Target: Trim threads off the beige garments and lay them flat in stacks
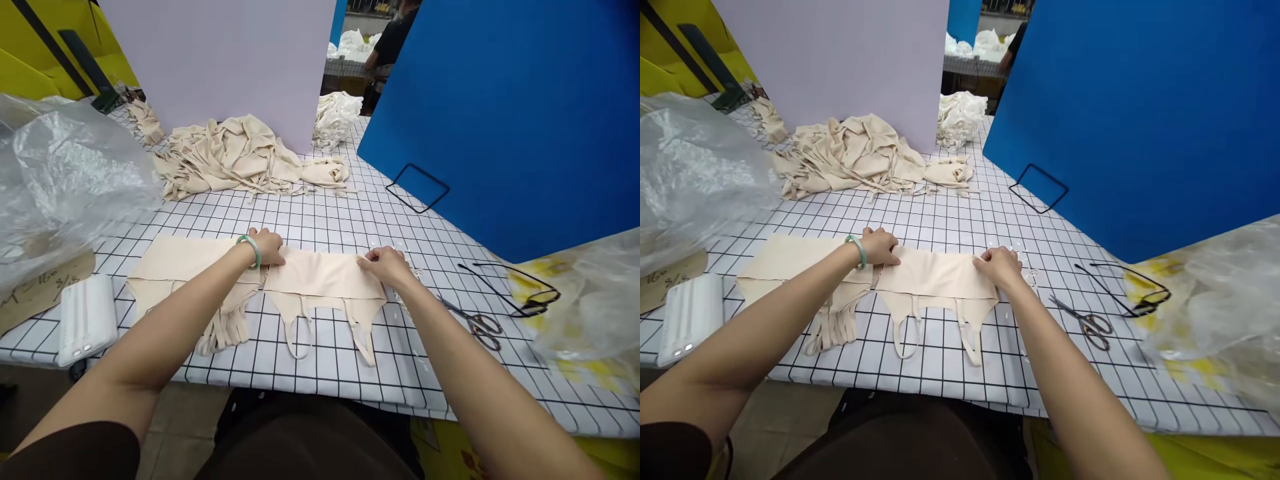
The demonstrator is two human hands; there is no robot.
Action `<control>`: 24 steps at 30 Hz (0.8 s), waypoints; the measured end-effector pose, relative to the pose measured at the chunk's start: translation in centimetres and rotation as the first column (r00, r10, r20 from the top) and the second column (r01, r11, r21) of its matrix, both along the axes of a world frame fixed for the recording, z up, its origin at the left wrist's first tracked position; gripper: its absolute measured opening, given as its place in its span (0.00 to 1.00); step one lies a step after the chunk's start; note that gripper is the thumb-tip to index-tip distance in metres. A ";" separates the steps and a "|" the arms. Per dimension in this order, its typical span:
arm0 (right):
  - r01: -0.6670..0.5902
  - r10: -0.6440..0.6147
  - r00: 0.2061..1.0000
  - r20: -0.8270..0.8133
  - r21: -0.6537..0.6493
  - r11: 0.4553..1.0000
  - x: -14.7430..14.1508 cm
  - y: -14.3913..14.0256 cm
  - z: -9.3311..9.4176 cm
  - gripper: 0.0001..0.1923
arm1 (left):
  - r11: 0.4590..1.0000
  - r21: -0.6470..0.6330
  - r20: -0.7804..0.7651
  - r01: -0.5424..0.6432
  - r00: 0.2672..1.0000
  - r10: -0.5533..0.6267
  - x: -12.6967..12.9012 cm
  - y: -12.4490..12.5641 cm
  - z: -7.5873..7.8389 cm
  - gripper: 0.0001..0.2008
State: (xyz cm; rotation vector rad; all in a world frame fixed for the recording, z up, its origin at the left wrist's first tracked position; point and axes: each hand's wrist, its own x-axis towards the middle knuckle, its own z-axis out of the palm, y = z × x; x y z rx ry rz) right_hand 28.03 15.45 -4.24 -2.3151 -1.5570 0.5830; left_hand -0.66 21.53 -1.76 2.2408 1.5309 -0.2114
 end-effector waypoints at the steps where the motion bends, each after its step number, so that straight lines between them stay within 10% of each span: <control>1: -0.014 0.014 1.000 -0.023 -0.001 1.000 0.0 -0.4 0.2 0.09 | 1.000 -0.001 0.026 0.007 1.000 -0.007 0.0 -0.4 0.3 0.15; 5: 0.002 0.073 0.929 -0.363 0.203 0.979 0.5 -3.0 2.3 0.10 | 1.000 -0.010 0.339 -0.012 0.941 0.015 -0.9 -3.4 2.4 0.09; 9: 0.172 0.285 0.629 -0.723 0.487 0.856 0.2 -4.8 7.2 0.20 | 0.996 -0.074 0.900 -0.054 0.427 0.090 -3.4 -5.9 6.6 0.12; 12: 0.198 0.487 0.588 -0.646 0.699 0.688 -1.7 -5.0 11.8 0.12 | 0.980 0.053 0.972 -0.192 0.234 -0.007 -6.1 -7.1 10.8 0.15; 18: 0.128 0.701 0.505 -0.503 0.847 0.515 -9.2 -4.9 17.1 0.07 | 0.812 0.222 0.957 -0.541 0.280 -0.075 -14.0 -11.5 17.7 0.06; 24: 0.045 0.645 0.368 -0.669 0.706 0.707 -16.9 -4.8 12.8 0.13 | 0.790 0.021 0.939 -0.613 0.283 0.195 -22.9 -15.1 15.3 0.05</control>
